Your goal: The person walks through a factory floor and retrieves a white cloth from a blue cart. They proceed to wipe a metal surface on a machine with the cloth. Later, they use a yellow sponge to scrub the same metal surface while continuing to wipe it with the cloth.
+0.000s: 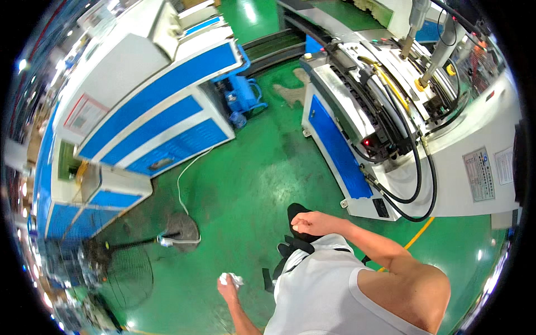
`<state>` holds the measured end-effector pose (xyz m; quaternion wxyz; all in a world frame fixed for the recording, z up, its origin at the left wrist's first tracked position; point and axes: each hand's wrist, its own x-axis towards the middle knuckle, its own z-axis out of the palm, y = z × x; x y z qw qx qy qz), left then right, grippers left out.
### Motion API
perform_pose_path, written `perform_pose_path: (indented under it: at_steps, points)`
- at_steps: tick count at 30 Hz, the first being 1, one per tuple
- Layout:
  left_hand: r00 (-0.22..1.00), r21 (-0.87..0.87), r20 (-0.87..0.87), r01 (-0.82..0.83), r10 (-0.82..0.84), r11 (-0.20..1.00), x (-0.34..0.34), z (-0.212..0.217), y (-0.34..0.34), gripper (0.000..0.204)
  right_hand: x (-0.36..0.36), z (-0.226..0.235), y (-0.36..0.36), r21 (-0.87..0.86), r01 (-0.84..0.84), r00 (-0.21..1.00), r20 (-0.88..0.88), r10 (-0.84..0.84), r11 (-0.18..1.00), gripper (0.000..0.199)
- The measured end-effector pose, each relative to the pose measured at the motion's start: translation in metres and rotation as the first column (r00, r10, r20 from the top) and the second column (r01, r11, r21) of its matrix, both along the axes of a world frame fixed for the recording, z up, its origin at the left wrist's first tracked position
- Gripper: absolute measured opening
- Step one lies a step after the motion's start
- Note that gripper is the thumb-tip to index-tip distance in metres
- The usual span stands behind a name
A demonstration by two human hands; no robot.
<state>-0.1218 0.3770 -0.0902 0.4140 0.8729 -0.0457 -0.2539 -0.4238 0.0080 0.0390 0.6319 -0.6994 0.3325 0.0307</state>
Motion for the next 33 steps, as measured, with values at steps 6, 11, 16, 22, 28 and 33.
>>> perform_pose_path:
  at_steps: [6,11,16,22,28,33]
  points:
    - [0.978,-0.15,-0.017,0.203,-0.208,0.968,0.092,0.049,-0.257,0.022,0.041,-0.007,-0.114,-0.005,0.198,0.98,-0.011,-0.198,0.98,0.04]
    - [0.915,-0.25,-0.081,0.365,-0.395,0.897,0.104,0.063,-0.452,0.022,0.087,0.01,-0.229,-0.081,0.33,0.943,0.071,-0.325,0.94,0.04]
    - [0.713,-0.309,0.047,0.676,-0.7,0.668,0.089,0.125,-0.647,0.023,0.113,0.044,-0.334,0.012,0.528,0.843,0.108,-0.526,0.849,0.038]
    - [0.499,-0.399,0.088,0.811,-0.862,0.428,0.096,0.128,-0.838,0.025,0.124,0.058,-0.417,0.121,0.766,0.63,0.053,-0.774,0.632,0.034]
    - [0.334,-0.372,0.08,0.884,-0.939,0.283,0.063,0.126,-0.984,0.027,0.131,0.091,-0.442,0.364,0.897,0.26,0.028,-0.965,0.252,0.034]
    - [0.269,-0.454,-0.036,0.854,-0.962,0.256,0.018,0.097,-1.096,0.026,0.116,0.112,-0.465,0.368,0.92,0.103,0.097,-0.99,0.132,0.032]
